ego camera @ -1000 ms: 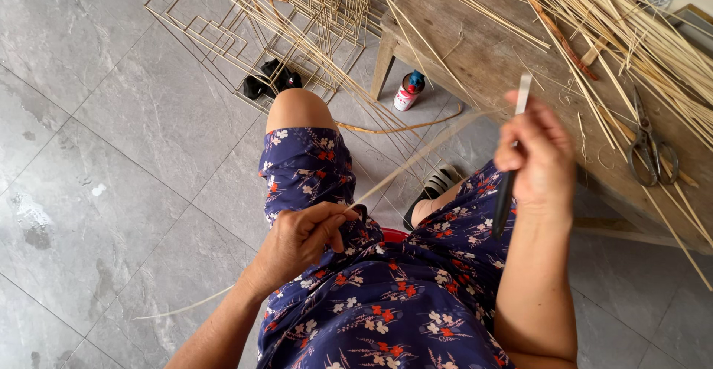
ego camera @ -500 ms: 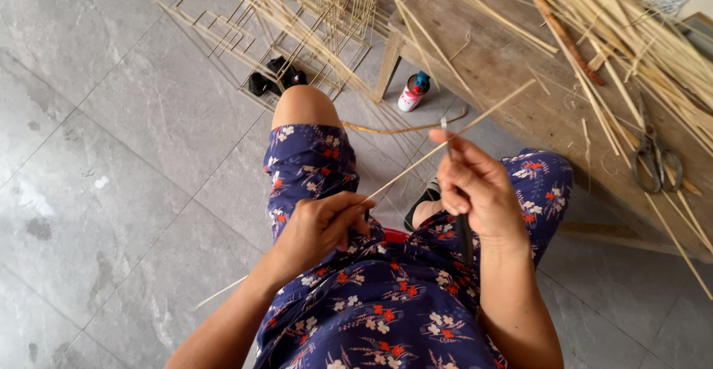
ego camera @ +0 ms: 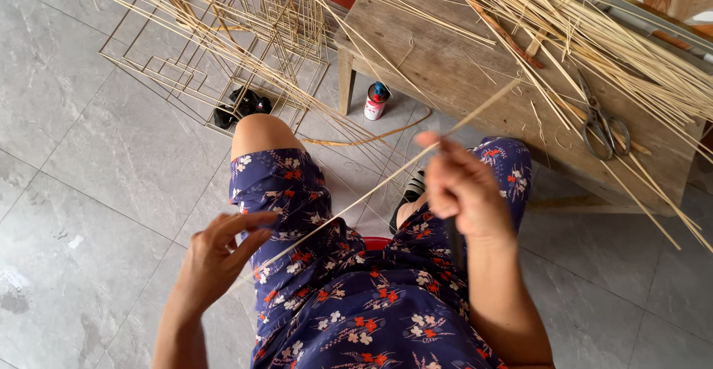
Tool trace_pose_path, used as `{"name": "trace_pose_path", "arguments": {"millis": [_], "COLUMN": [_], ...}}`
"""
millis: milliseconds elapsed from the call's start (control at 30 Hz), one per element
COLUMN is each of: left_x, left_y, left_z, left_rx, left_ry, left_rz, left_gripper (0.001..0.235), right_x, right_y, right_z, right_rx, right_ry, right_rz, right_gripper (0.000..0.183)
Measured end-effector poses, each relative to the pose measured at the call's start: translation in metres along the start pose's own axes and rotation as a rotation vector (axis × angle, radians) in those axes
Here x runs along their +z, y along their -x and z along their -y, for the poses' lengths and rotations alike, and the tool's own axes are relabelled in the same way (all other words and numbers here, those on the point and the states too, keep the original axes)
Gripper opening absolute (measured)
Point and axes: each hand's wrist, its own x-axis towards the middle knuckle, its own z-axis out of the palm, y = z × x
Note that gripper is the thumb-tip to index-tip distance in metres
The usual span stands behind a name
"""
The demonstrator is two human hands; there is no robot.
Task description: The person sits on a low stool and uses a knife to split and sharpen thin bamboo strips. They then insert these prepared strips into a wire basket frame, weaving them into the structure.
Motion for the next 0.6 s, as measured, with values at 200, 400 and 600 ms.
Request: {"name": "trace_pose_path", "arguments": {"millis": [200, 400, 600], "left_x": [0.034, 0.051, 0.062], "left_y": [-0.039, -0.059, -0.049], "left_z": [-0.086, -0.104, -0.098], "left_rx": [0.217, 0.171, 0.210], "left_ry": [0.168, 0.227, 0.321], "left_rz": [0.075, 0.084, 0.149], "left_gripper": [0.043, 0.042, 0.036], "right_x": [0.062, 0.053, 0.046], "right_y": [-0.001, 0.001, 0.010], "right_z": [-0.032, -0.012, 0.006], "right_rx": [0.208, 0.103, 0.008], "right_ry": [-0.018, 0.164, -0.174], "right_rz": [0.368, 0.238, 0.141], "right_gripper": [0.044, 0.054, 0.064]}}
